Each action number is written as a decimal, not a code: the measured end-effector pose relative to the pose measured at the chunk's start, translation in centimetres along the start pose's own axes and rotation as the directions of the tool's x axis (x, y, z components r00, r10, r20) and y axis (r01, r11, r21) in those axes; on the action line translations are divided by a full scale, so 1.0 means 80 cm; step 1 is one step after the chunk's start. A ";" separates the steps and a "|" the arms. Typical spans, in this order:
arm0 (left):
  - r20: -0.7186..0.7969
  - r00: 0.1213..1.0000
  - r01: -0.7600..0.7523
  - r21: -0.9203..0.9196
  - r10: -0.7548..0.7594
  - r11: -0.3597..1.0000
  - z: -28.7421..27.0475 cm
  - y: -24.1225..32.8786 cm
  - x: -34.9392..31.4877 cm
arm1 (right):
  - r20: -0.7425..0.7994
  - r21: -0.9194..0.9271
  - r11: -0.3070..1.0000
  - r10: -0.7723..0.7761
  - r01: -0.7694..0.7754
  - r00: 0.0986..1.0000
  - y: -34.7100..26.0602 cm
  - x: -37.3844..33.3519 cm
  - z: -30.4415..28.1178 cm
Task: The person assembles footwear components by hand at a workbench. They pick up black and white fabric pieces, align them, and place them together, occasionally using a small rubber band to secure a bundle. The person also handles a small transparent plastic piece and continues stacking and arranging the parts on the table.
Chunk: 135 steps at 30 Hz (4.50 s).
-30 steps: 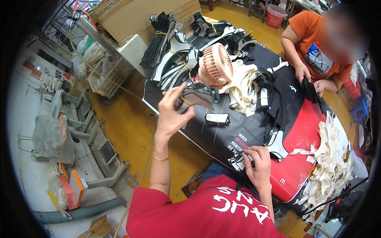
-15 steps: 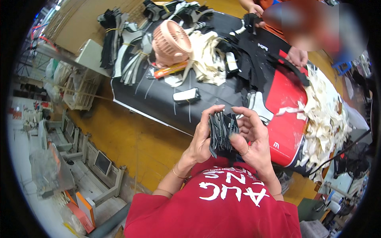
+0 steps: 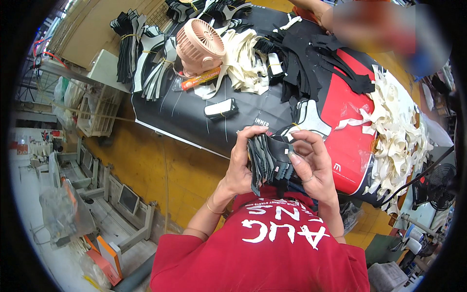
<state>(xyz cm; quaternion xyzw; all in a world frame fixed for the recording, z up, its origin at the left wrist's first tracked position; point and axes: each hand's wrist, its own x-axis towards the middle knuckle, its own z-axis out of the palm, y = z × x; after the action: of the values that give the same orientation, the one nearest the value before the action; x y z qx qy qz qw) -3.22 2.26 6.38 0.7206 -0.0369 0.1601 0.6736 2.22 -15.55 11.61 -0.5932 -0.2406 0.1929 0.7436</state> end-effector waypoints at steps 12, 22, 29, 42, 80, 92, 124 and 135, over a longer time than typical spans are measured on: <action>-0.019 1.000 -0.020 -0.066 0.019 0.998 0.001 0.006 0.000 | -0.019 0.010 0.999 0.048 -0.048 0.999 0.006 -0.003 0.002; 0.020 1.000 -0.017 -0.029 0.018 0.999 -0.005 0.002 -0.003 | 0.007 -0.001 0.998 0.066 -0.066 0.998 0.022 -0.003 -0.009; 0.020 0.998 0.053 -0.046 -0.052 0.998 -0.010 0.005 -0.008 | 0.028 0.052 0.993 0.104 -0.106 0.994 0.025 -0.002 -0.006; 0.025 0.997 0.076 -0.069 -0.075 0.995 -0.003 0.004 -0.005 | -0.008 0.063 0.990 0.124 -0.123 0.992 0.020 -0.005 -0.008; 0.156 0.954 0.229 0.167 -0.255 0.959 0.038 0.001 0.021 | -0.404 -0.797 0.554 -0.194 -0.239 0.894 0.049 0.020 -0.119; -0.130 0.911 0.411 0.192 -0.392 0.891 0.054 -0.036 0.013 | -0.155 -0.902 0.431 -0.376 0.025 0.914 0.101 0.013 -0.098; 0.026 0.867 0.464 0.326 -0.498 0.824 0.043 -0.012 0.012 | -0.106 -0.983 0.184 -0.450 -0.024 0.887 0.106 -0.041 -0.083; -0.081 0.818 0.573 0.210 -0.570 0.792 0.056 0.005 0.026 | 0.038 -0.999 -0.036 -0.361 0.027 0.932 0.091 -0.055 -0.077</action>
<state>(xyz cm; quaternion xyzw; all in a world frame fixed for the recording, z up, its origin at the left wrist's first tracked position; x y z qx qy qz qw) -0.53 -1.82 7.15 0.7685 0.2053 -0.0427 0.6045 2.23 -21.32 2.82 -0.9194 -0.2966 -0.2134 0.1457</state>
